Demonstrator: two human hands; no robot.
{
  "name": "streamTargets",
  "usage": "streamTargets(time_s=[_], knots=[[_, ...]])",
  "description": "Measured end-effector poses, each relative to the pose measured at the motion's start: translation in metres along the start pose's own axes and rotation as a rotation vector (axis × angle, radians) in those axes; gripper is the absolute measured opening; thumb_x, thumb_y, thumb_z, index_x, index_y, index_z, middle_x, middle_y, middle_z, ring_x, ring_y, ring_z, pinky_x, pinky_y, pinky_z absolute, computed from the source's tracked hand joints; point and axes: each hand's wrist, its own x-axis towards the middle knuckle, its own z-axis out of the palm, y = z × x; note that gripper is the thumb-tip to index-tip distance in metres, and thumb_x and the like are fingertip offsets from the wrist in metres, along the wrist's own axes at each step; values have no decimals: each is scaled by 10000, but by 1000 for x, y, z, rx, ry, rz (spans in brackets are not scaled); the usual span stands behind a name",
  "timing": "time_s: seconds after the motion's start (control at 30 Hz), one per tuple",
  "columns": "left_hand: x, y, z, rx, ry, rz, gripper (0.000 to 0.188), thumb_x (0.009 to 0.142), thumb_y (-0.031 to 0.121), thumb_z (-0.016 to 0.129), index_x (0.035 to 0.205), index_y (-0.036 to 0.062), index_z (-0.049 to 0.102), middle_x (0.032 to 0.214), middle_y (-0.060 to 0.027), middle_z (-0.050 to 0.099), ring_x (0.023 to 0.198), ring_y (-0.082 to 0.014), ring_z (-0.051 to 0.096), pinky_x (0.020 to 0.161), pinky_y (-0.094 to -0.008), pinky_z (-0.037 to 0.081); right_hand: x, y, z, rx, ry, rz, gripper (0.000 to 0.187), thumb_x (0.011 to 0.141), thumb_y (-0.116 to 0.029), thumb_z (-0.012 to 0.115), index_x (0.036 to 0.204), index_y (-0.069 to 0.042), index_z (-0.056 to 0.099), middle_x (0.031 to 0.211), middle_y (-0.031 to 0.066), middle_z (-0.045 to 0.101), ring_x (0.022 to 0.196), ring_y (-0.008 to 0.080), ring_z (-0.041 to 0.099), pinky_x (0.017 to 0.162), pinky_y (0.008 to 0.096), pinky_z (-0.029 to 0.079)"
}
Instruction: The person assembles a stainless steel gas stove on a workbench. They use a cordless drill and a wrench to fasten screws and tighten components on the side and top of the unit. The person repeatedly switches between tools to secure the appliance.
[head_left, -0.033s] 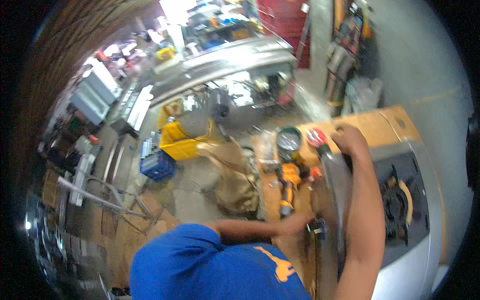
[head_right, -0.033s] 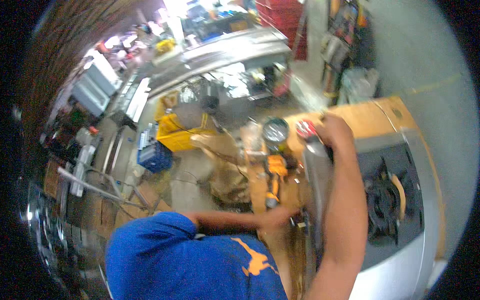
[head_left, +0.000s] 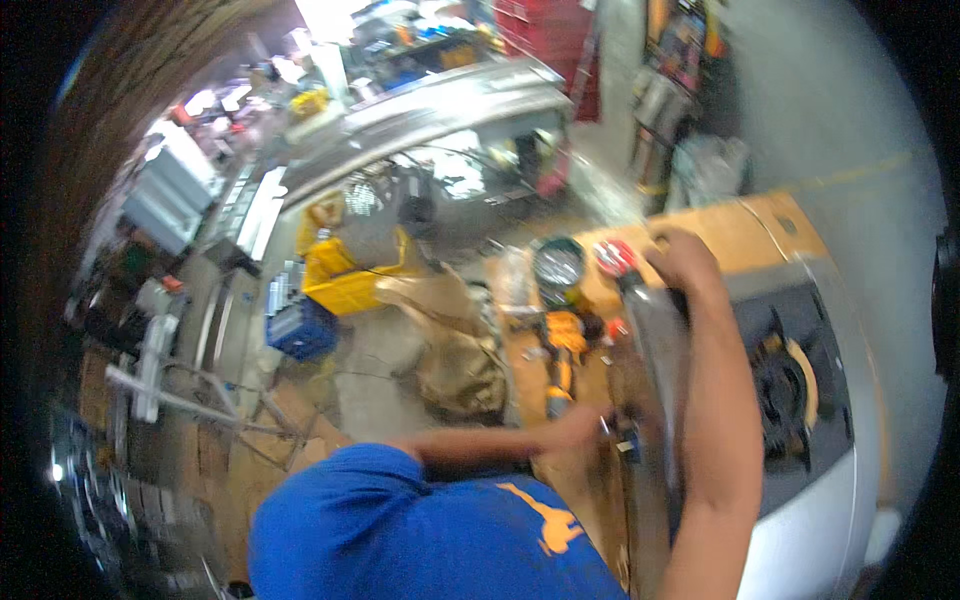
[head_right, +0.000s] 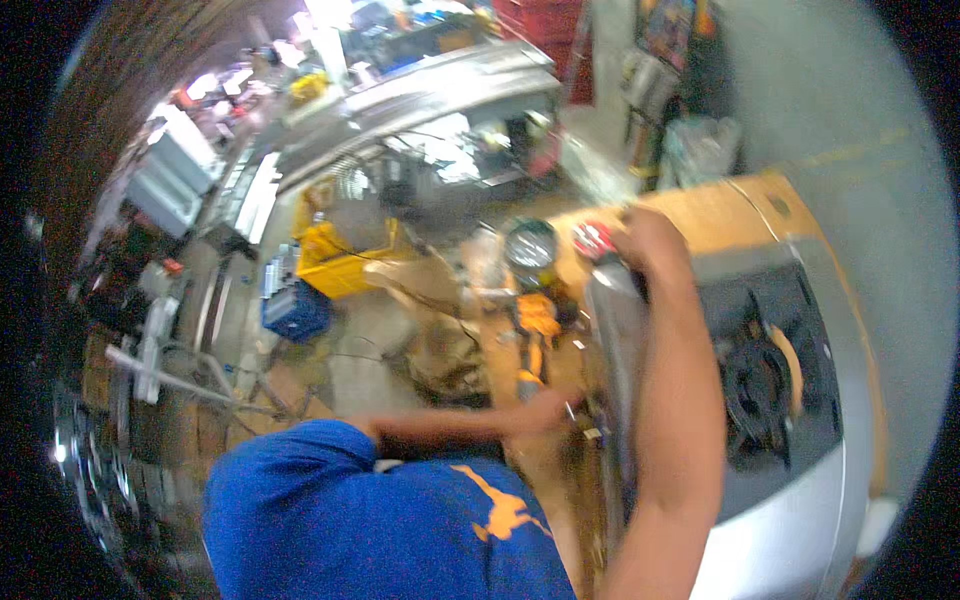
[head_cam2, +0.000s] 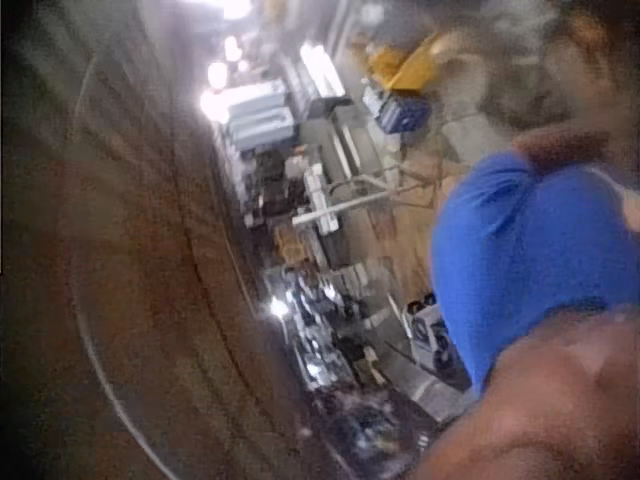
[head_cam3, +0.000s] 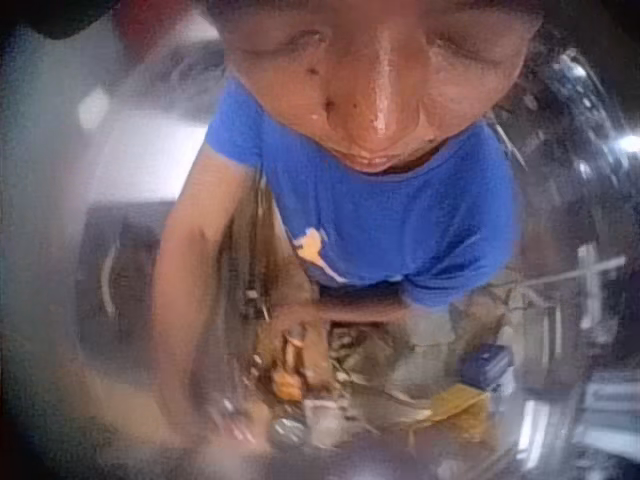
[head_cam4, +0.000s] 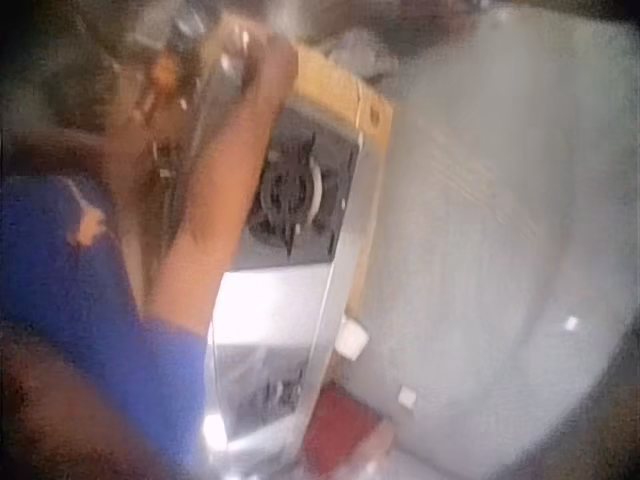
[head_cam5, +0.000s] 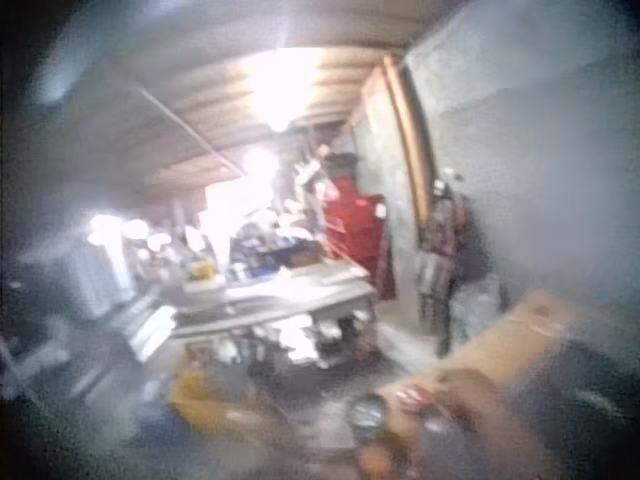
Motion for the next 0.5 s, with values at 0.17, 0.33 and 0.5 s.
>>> streamTargets(time_s=[0.17, 0.33, 0.5], knots=[[29, -14, -81, -369, 452, -460, 205, 980, 179, 567, 1107, 39, 646, 858, -65, 695, 696, -179, 651, 659, -339, 541, 6, 3, -2, -12, -100, 26, 542, 807, -379, 653, 1278, -111, 647, 1282, 172, 640, 1187, 326, 614, 1021, 418, 473], [73, -27, -111, -617, 515, -465, 266, 988, 192, 514, 1017, -33, 651, 790, -107, 703, 636, -161, 671, 587, -318, 536, 3, -5, -13, -6, -99, 56, 550, 806, -376, 651, 1294, -122, 641, 1293, 151, 641, 1191, 303, 616, 1018, 413, 476], [88, -31, -100, -486, 495, -520, 297, 992, 230, 523, 978, -37, 653, 807, -129, 701, 637, -175, 672, 582, -327, 529, 2, -4, -12, -5, -96, 62, 547, 804, -377, 649, 1287, -122, 645, 1291, 151, 643, 1192, 304, 616, 1017, 416, 478]])
